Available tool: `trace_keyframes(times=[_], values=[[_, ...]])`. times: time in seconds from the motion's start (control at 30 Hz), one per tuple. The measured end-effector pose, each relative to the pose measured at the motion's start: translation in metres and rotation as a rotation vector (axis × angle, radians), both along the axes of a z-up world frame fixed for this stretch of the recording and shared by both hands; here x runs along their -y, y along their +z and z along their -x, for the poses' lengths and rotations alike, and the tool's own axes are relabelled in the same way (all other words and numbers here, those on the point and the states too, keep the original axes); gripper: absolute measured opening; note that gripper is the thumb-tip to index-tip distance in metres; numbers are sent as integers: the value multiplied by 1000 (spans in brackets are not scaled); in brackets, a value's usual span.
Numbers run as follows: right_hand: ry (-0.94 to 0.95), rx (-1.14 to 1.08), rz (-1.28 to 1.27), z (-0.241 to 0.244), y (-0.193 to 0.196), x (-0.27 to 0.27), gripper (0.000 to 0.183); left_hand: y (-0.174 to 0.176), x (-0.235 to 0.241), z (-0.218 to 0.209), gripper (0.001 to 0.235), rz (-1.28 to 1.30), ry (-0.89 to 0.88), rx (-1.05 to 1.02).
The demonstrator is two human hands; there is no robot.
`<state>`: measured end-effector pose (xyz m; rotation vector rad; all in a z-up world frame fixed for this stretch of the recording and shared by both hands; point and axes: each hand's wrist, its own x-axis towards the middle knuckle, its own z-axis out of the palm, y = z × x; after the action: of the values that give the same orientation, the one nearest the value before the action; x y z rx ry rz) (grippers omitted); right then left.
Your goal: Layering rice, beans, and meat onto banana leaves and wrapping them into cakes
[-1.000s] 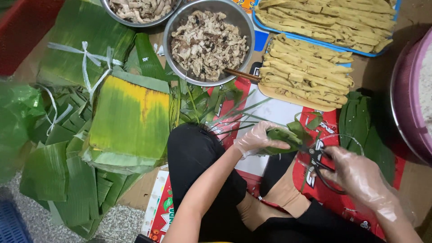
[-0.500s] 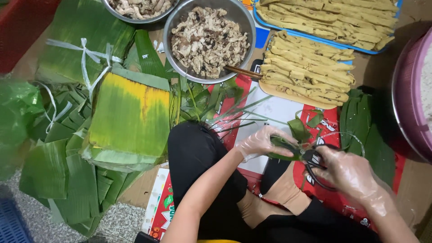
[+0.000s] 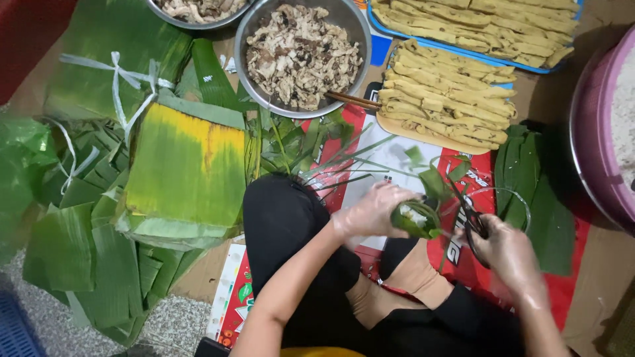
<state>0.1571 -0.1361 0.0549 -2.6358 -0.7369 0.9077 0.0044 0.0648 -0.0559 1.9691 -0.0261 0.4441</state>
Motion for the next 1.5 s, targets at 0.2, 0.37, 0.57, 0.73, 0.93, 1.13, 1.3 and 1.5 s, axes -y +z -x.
trace_keyframes(times=[0.2,0.37,0.57,0.73,0.93,1.13,1.3,1.5], values=[[94,290,40,15,-115,59,46,9,30,31,72,-25,161,-13],[-1443,-941,-945,96,-115,-26,45,16,53,16,80,272,215,153],[87,-178,-551,94,-26,-19,72,3,31,27,78,392,147,32],[-39,121,-630,8,1,23,28,5,23,9,76,218,152,83],[-108,965,-211,-158,6,97,27,-8,14,3,63,234,157,-98],[-101,805,135,-246,-24,101,40,21,12,2,63,429,90,-334],[80,1196,-677,-301,-40,154,15,26,11,6,60,489,98,-355],[-354,870,-619,-297,-57,189,18,24,14,3,68,376,101,-290]])
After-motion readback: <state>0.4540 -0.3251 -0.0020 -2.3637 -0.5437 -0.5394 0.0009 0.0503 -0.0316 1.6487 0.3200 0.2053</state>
